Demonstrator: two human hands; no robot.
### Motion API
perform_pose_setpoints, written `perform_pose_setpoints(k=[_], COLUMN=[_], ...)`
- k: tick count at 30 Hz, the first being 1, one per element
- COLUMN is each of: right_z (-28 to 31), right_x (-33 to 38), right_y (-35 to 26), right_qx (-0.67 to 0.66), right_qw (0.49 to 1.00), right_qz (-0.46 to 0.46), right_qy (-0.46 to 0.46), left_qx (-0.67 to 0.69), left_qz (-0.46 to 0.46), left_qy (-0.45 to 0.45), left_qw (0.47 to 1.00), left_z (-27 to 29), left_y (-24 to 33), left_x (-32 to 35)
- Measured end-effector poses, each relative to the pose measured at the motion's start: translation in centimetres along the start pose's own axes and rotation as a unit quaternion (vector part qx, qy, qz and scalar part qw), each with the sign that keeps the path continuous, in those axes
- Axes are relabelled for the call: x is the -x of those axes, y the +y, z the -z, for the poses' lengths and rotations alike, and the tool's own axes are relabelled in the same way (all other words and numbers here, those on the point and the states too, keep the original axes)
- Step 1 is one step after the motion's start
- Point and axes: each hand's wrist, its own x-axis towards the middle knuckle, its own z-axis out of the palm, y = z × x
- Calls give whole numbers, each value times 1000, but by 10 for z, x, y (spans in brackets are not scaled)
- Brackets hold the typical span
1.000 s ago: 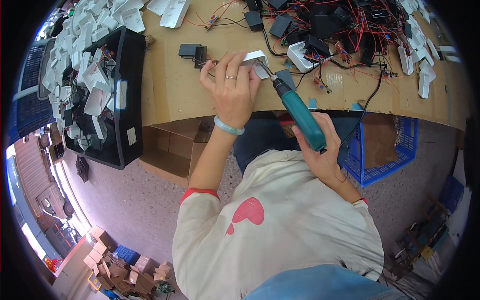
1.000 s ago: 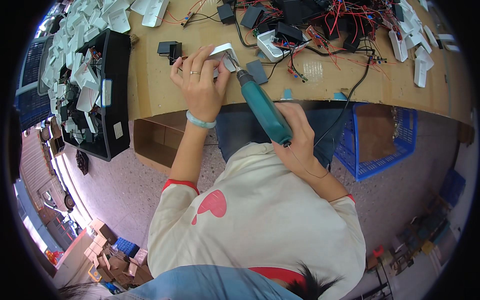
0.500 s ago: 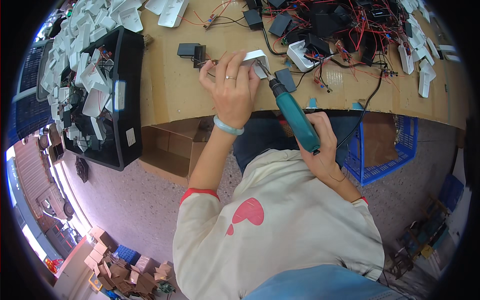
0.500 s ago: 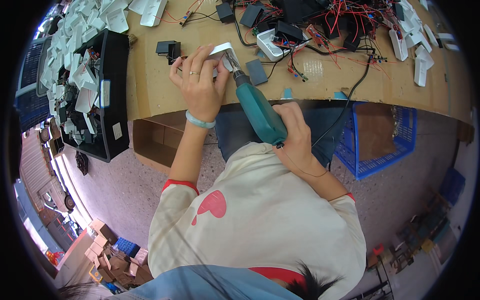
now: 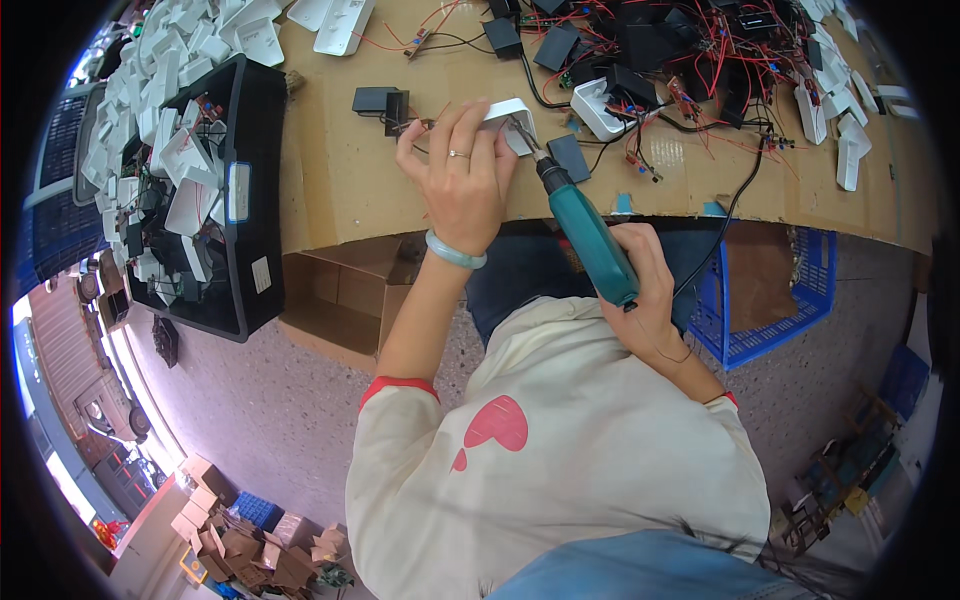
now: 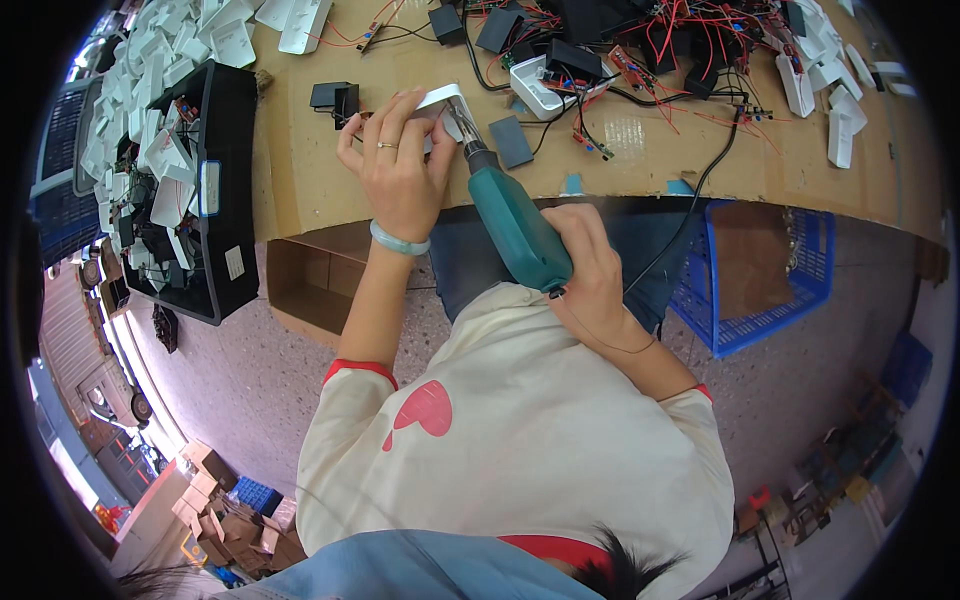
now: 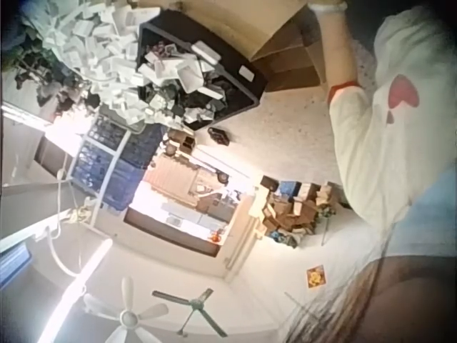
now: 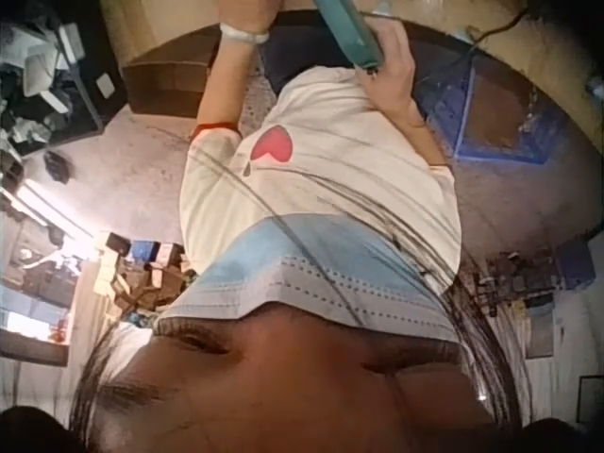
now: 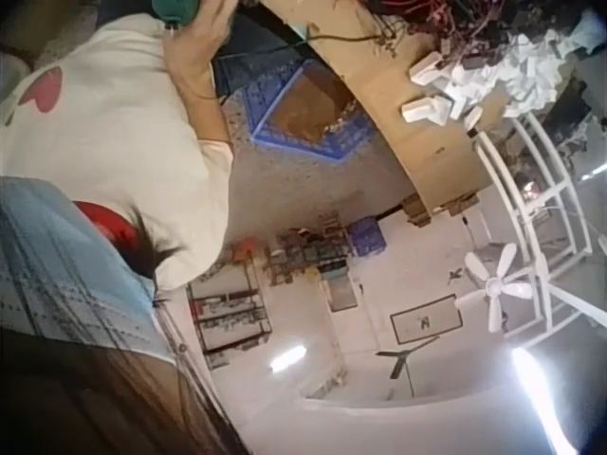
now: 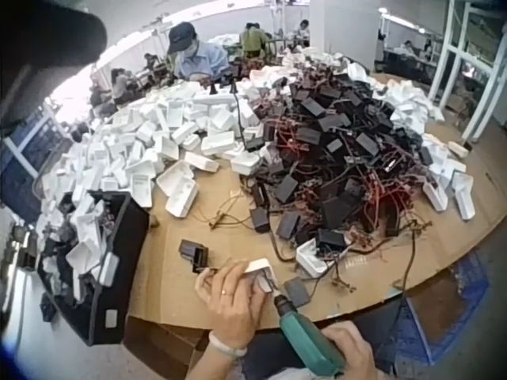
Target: The recorder uses an electric screwdriver to assemble electronic modules into white plastic housings on a workbench.
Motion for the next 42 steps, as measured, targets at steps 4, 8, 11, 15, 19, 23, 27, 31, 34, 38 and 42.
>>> perform_pose_setpoints(k=[4, 8, 11, 15, 19, 23, 27, 31, 34, 38, 42], right_z=[2, 2, 2, 3, 3, 4, 3, 2, 1, 1, 8], right_x=[1, 2, 2, 2, 3, 1, 1, 2, 2, 1, 6], right_y=[-1, -2, -2, -4, -4, -6, -6, -3, -2, -3, -6], right_qx=[-7, -14, -8, -12, -9, -15, -24, -18, -18, -18, -16], right_qw=[1000, 1000, 1000, 1000, 1000, 1000, 1000, 1000, 1000, 1000, 999], right_qz=[0, -9, -4, -12, -8, 18, 5, 6, 3, 10, 17], right_qy=[-3, -4, -8, -9, -8, 3, 1, 5, 11, 17, 23], left_qx=[-1, -2, -1, -3, -6, -6, -5, -6, -2, -2, 5], left_qz=[1, -2, 1, -2, -3, -4, -2, -2, -2, -2, -1], left_qy=[-1, -3, -5, -5, -2, -5, -4, -3, 0, -4, -11], left_qw=[1000, 1000, 1000, 1000, 1000, 1000, 1000, 1000, 1000, 1000, 1000], left_z=[0, 0, 0, 1, 0, 1, 1, 0, 0, 0, 3], left_y=[0, 0, -1, 0, -1, 0, 1, 0, 0, 0, -2], left_x=[0, -1, 0, 0, -1, 0, -1, -1, -1, -1, -1])
